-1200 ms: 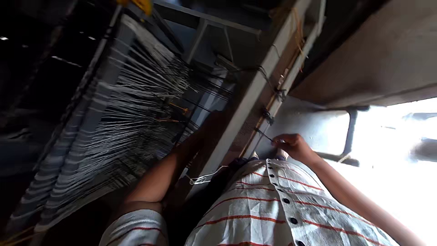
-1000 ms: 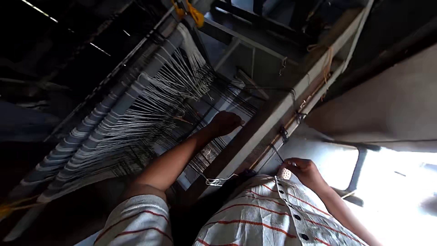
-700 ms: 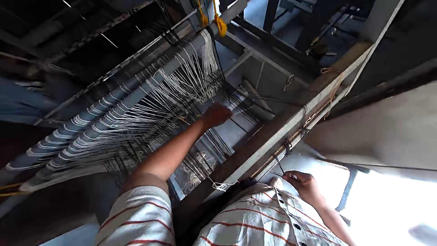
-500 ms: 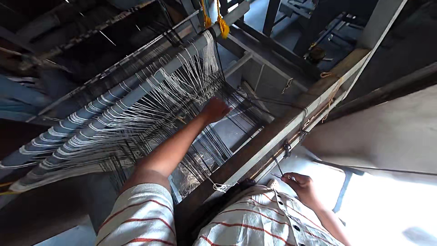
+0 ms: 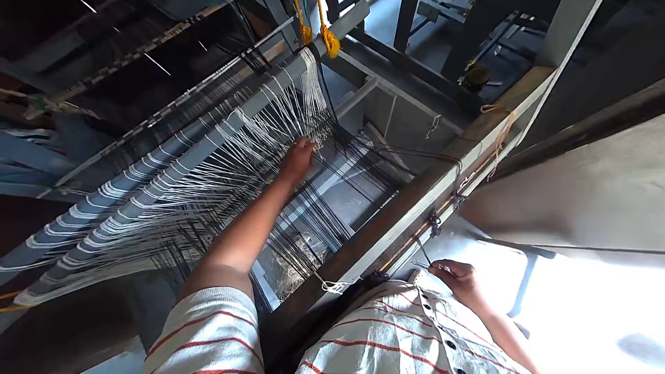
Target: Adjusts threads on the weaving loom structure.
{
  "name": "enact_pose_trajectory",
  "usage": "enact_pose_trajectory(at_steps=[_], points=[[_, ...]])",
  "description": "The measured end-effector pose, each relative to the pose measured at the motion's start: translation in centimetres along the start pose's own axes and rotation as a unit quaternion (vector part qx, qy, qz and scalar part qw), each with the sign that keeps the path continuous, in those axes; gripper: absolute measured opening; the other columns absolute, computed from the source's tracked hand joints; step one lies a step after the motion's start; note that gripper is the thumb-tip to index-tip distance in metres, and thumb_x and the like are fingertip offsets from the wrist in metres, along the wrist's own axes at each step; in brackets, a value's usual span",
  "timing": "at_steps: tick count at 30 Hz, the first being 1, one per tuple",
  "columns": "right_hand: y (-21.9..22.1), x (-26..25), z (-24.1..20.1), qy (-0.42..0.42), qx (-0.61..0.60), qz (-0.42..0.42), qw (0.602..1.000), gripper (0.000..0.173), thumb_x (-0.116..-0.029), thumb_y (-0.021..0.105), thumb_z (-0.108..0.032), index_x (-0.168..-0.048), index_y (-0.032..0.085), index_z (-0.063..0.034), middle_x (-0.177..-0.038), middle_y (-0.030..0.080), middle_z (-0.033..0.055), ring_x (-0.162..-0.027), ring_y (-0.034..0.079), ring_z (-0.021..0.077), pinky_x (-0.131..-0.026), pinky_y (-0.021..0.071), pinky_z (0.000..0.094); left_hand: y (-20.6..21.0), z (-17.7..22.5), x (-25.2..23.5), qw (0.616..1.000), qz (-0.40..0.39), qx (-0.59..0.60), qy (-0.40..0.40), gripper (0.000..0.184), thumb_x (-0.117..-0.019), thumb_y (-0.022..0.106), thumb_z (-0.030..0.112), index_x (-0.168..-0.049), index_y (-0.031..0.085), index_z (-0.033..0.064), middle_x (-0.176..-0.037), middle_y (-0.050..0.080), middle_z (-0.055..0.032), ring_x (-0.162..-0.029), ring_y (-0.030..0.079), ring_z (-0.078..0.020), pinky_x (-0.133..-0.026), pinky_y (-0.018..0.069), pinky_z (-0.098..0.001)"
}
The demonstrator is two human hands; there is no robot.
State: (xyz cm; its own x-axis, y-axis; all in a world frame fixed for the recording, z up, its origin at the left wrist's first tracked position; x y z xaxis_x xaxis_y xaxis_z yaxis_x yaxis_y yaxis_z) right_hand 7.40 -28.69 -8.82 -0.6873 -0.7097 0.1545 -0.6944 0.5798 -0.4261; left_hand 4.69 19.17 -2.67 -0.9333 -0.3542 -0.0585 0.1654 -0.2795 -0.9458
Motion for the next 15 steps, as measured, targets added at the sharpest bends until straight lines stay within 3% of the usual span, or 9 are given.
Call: enact_pose_trajectory(at_steps=[7, 11, 15], points=[[-0.3, 0.1, -0.2, -0.003, 0.011, 0.004, 1.000, 0.019, -0.0922, 0.067, -0.019, -0.092, 0.077, -0.0025, -0.076, 0.071, 0.0002, -0.063, 0.054, -0.0081, -0.062, 0.0444, 0.0115, 0.2, -0.6, 0.1, 0.999, -0.035, -0.033, 0.023, 0.029, -0.0993, 0.052, -0.001, -0.124, 0.066, -0.0078, -0.140, 0.058, -0.0262, -0.135, 0.052, -0.0439, -0.111, 0.0424, -0.0569], [-0.5, 0.0, 0.0, 0.004, 0.014, 0.001, 1.000, 0.020, -0.0920, 0.067, -0.020, -0.092, 0.077, -0.0035, -0.075, 0.070, -0.0013, -0.061, 0.052, -0.0085, -0.060, 0.0430, 0.0116, 0.0, -1.0, 0.4, 0.998, -0.026, -0.046, 0.043, 0.027, -0.0992, 0.053, 0.000, -0.121, 0.067, -0.0072, -0.132, 0.061, -0.0273, -0.131, 0.055, -0.0450, -0.108, 0.0448, -0.0575], [-0.3, -0.1, 0.0, 0.000, 0.011, -0.003, 1.000, 0.020, -0.0923, 0.066, -0.020, -0.093, 0.077, -0.0029, -0.075, 0.071, -0.0005, -0.062, 0.053, -0.0089, -0.061, 0.0433, 0.0110, -0.1, -1.2, 0.9, 0.996, -0.050, -0.060, 0.039, 0.027, -0.1002, 0.052, 0.002, -0.121, 0.067, -0.0074, -0.133, 0.061, -0.0271, -0.131, 0.054, -0.0449, -0.109, 0.0432, -0.0573]])
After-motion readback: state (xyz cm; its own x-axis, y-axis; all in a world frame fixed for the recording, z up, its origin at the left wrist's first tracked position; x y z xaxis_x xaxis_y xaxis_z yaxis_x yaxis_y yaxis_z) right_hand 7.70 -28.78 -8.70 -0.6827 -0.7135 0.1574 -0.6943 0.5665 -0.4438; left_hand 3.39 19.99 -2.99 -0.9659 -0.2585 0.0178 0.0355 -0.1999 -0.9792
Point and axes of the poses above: each hand's wrist, its own x-axis away from the middle knuckle, its own y-axis out of the palm, z = x × y, the point moved 6 cm from there along -x, towards the middle knuckle
